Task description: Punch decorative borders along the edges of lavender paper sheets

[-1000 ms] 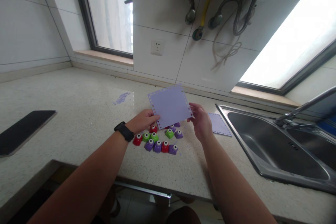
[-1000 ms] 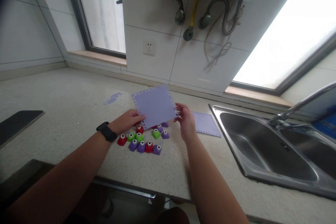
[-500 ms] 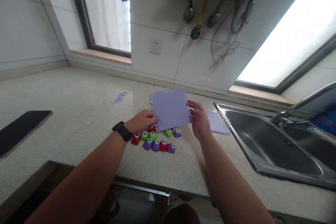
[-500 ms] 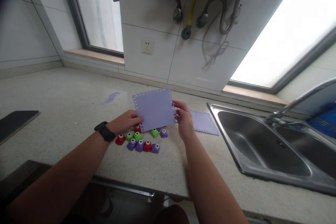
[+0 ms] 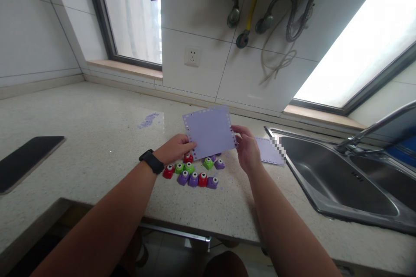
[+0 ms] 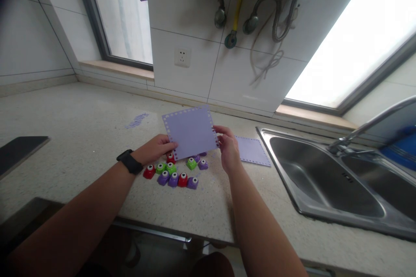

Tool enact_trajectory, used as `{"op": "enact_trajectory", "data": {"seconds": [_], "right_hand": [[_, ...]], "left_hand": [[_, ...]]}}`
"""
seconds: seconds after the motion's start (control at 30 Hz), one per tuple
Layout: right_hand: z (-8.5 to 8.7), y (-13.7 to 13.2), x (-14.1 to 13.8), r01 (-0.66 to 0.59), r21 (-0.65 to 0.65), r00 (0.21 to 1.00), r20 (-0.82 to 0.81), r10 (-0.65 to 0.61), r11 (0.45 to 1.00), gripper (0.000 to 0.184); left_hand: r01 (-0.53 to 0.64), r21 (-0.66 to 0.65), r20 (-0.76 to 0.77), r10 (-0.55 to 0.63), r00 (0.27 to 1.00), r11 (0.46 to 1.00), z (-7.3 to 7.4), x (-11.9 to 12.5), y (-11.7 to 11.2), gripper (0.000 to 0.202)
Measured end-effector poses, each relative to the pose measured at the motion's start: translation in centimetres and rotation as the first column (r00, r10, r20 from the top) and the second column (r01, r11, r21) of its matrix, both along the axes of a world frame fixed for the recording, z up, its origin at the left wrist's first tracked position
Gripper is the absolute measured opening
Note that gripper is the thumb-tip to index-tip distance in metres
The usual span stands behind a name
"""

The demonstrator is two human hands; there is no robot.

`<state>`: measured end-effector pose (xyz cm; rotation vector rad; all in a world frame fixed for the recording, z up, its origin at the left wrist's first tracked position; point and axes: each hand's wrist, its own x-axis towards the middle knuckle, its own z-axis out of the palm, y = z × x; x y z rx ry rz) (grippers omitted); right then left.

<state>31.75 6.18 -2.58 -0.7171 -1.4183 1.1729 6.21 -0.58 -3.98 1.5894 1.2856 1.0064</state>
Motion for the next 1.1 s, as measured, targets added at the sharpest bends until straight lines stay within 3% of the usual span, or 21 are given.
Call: {"op": "enact_trajectory", "data": {"seconds": [0.8,1.1], "right_hand": [[0.36,-0.20,0.04,-0.018,0.026,1.000,-0.014,0.019,0.999,0.030],[-0.23,0.13,0.11,-0.007,0.059,1.000,0.007,0.007,0.998,0.029]], "left_hand": [[-0.169,0.052,0.064,0.165,0.984,0.984,0.99,-0.07,-0.17,0.040],[-0.204,0.036,0.119,0.199,0.973,0.978,0.30,-0.20,0.33,0.040]]}}
